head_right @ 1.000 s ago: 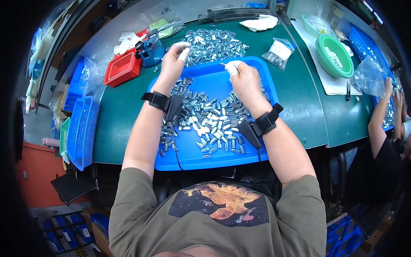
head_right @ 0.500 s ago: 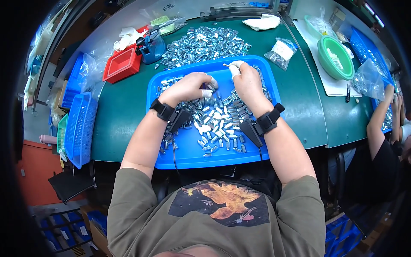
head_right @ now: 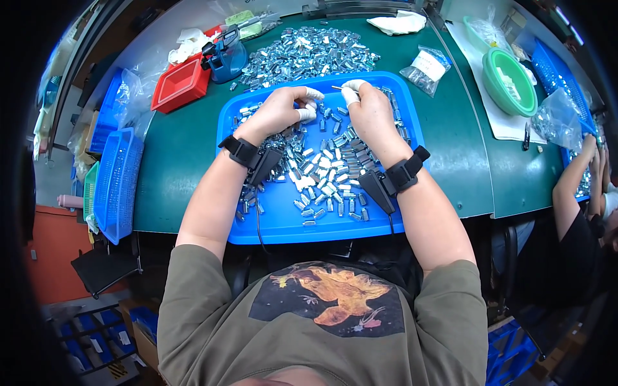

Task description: Sorting and inspecting small metal components on a blue tray at a manual workstation.

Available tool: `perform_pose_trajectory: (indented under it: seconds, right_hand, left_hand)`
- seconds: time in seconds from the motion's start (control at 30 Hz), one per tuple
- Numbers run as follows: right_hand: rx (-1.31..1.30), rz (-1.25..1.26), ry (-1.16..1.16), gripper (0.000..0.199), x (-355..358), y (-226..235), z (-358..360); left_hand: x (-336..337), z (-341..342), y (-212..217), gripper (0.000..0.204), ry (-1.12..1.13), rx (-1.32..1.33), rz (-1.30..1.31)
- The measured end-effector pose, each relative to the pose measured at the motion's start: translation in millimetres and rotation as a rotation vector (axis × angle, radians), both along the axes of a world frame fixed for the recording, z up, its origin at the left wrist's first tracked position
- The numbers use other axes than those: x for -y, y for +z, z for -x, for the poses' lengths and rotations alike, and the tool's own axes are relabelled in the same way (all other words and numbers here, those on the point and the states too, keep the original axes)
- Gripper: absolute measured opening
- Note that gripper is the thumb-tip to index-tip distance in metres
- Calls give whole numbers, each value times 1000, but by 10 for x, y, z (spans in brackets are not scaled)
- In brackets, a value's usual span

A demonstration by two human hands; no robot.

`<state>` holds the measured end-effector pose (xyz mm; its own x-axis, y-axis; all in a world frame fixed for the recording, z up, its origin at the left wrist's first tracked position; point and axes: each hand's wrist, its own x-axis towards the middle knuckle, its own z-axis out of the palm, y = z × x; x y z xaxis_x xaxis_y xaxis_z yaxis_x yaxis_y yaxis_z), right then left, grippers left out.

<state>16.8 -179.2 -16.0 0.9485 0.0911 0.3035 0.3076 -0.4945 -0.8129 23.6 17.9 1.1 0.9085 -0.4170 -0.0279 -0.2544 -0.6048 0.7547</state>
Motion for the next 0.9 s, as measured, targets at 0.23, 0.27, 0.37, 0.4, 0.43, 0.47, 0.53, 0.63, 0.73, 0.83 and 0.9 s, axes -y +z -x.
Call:
perform_pose_trajectory:
  seconds: [0.23, 0.27, 0.37, 0.4, 0.43, 0.47, 0.53, 0.63, 0.73, 0.83, 0.9]
  right_hand:
    - [11, 6, 38, 21, -30, 32, 47]
    - [-4, -18, 53, 21, -45, 42, 62]
    - [-12, -23, 65, 21, -76, 52, 93]
    - [-7, -5, 65, 20, -87, 53, 102]
    - [-2, 14, 66, 20, -96, 55, 111]
    - [-1, 14, 65, 20, -108, 65, 122]
    - [-15, -7, 57, 20, -123, 98, 147]
    - [-16, -27, 40, 19, -126, 102, 154]
    - [-4, -46, 19, 19, -121, 90, 149]
    - [44, -36, -5, 18, -84, 26, 109]
    - [70, -32, -9, 18, -86, -22, 93]
  left_hand:
    - [1, -77, -12, 21, 171, -208, 357]
    - [-3, -79, -3, 21, 171, -206, 357]
    - [14, -66, 59, 23, 213, -301, 488]
    - [24, -61, 59, 23, 212, -300, 488]
    - [47, -53, 57, 23, 234, -308, 529]
    - [73, -38, 66, 24, 257, -316, 570]
    - [130, -2, 76, 24, 279, -324, 610]
    - [226, 61, 81, 24, 258, -376, 806]
    - [299, 91, 35, 24, 221, -361, 847]
    - [259, 63, 28, 22, 186, -325, 791]
    - [214, 34, 34, 18, 152, -266, 638]
